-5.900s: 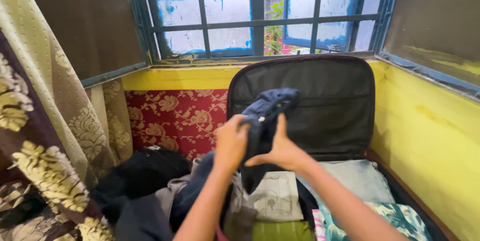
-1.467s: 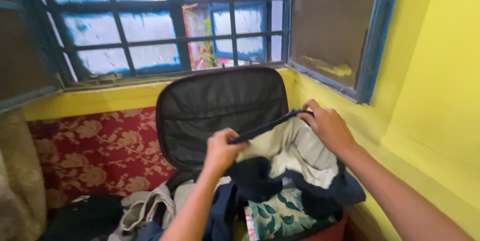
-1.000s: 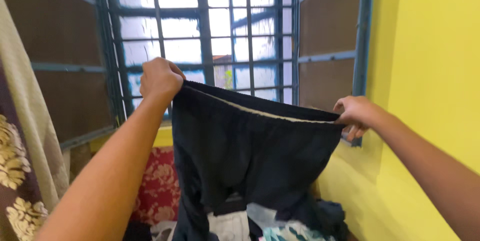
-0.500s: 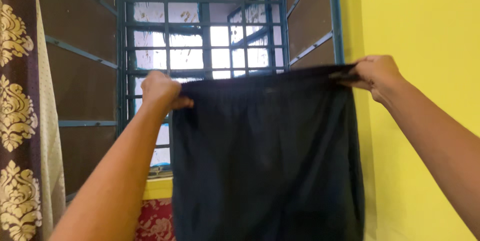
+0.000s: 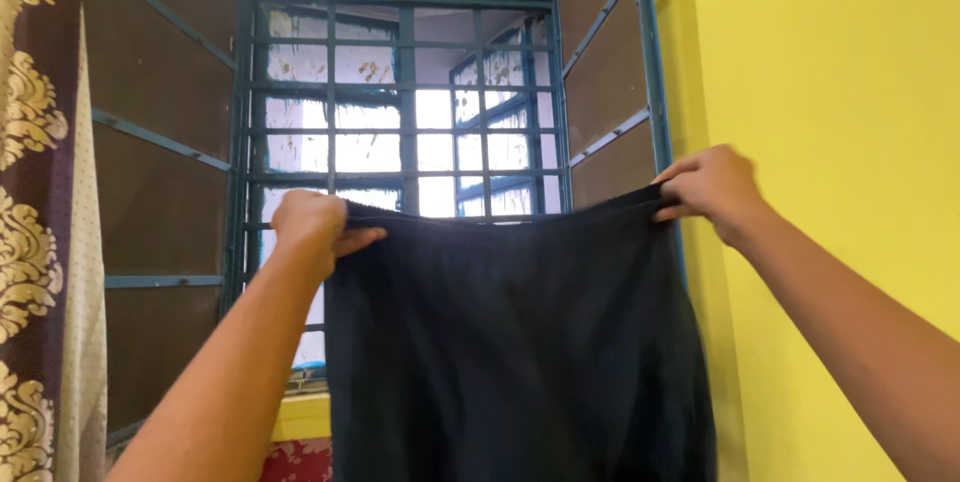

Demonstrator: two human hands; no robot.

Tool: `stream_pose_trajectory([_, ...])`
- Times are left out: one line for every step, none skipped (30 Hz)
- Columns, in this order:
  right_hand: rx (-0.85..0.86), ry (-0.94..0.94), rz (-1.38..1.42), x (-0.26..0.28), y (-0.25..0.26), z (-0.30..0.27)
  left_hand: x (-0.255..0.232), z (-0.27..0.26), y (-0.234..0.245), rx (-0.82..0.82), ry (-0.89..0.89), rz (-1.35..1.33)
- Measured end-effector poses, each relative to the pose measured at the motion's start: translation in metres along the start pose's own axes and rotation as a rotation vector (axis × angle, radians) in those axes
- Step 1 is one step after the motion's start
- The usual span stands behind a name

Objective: The person folds a dark blue pair of trousers and places them into an open suitcase. They then fold a light grey pair of sweatpants and place them on top of the trousers inside the suitcase. Finally, they pick up a black pair of jeans and begin to fold them.

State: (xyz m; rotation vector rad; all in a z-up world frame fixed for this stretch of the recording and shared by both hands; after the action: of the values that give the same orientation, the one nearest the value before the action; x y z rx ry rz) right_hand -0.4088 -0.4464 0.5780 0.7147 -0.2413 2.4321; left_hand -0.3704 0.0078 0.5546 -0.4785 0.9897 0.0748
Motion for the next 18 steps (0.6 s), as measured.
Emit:
stream_pose_trajectory([0.001,-0.046,0.020,0.006,0.001,0.001,-0.005,-0.001,0.002,0.015,-0.021,-0.037])
stream_pose_trajectory([-0.080,0.039,0.037,0.015,0.004,0.001,-0.009,0.001,0.006,0.029,-0.042,-0.089])
stream_pose_trajectory([-0.161,0.123,0.053,0.023,0.008,-0.004,-0.006,0.004,0.006,0.034,-0.055,-0.136])
stream_pose_trajectory([-0.242,0.207,0.070,0.031,0.011,-0.010,-0.001,0.007,0.004,0.060,-0.112,0.024])
stream_pose_trajectory([-0.166,0.155,0.011,0.034,0.007,-0.015,0.004,0.008,0.005,0.073,-0.234,0.350])
stream_pose_trajectory([-0.091,0.104,-0.048,0.034,0.003,-0.020,0.008,0.007,0.001,0.073,-0.362,0.659])
stream_pose_trajectory([-0.013,0.047,-0.106,0.032,-0.002,-0.027,0.018,0.004,0.004,0.096,-0.270,0.571])
stream_pose_trajectory([-0.033,0.006,-0.085,0.029,-0.002,-0.029,0.023,0.002,0.007,0.108,-0.157,0.405])
stream_pose_trajectory([-0.057,-0.035,-0.063,0.023,0.001,-0.028,0.029,-0.002,0.006,0.119,0.052,0.037])
stream_pose_trajectory([-0.081,-0.077,-0.042,0.014,0.005,-0.025,0.024,-0.004,0.007,0.132,0.051,-0.001])
stream_pose_trajectory([-0.042,-0.078,0.012,0.002,0.005,-0.022,0.020,-0.007,0.009,0.146,0.054,-0.040])
stream_pose_trajectory([-0.002,-0.080,0.065,-0.011,0.003,-0.018,0.017,-0.011,0.009,0.160,0.057,-0.079])
stream_pose_trajectory([0.036,-0.078,0.121,-0.020,0.003,-0.011,0.012,-0.012,0.006,0.167,0.025,-0.060])
stream_pose_trajectory([0.063,-0.106,0.143,-0.029,0.007,-0.003,0.008,-0.013,0.003,0.173,-0.006,-0.040])
stream_pose_trajectory([0.092,-0.137,0.163,-0.036,0.010,0.003,0.005,-0.014,0.001,0.178,-0.036,-0.020])
stream_pose_trajectory([0.122,-0.167,0.184,-0.041,0.011,0.007,0.001,-0.015,-0.002,0.220,-0.086,-0.018])
stream_pose_trajectory([0.119,-0.172,0.207,-0.043,0.015,0.009,-0.003,-0.015,-0.005,0.262,-0.136,-0.016])
stream_pose_trajectory([0.115,-0.176,0.230,-0.044,0.018,0.011,-0.008,-0.017,-0.008,0.305,-0.186,-0.014])
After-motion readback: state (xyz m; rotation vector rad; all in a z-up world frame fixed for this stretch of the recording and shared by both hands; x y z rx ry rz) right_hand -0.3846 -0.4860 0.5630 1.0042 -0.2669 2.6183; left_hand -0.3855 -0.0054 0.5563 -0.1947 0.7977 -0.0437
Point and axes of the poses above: each hand's wrist, its own z-axis towards the middle knuckle, its own y-axis out of the back of the hand, x = y × z, the point moved 3 cm from there along z, towards the middle knuckle, and after that the axes turned 1 degree about -y, right-handed, at the moved point
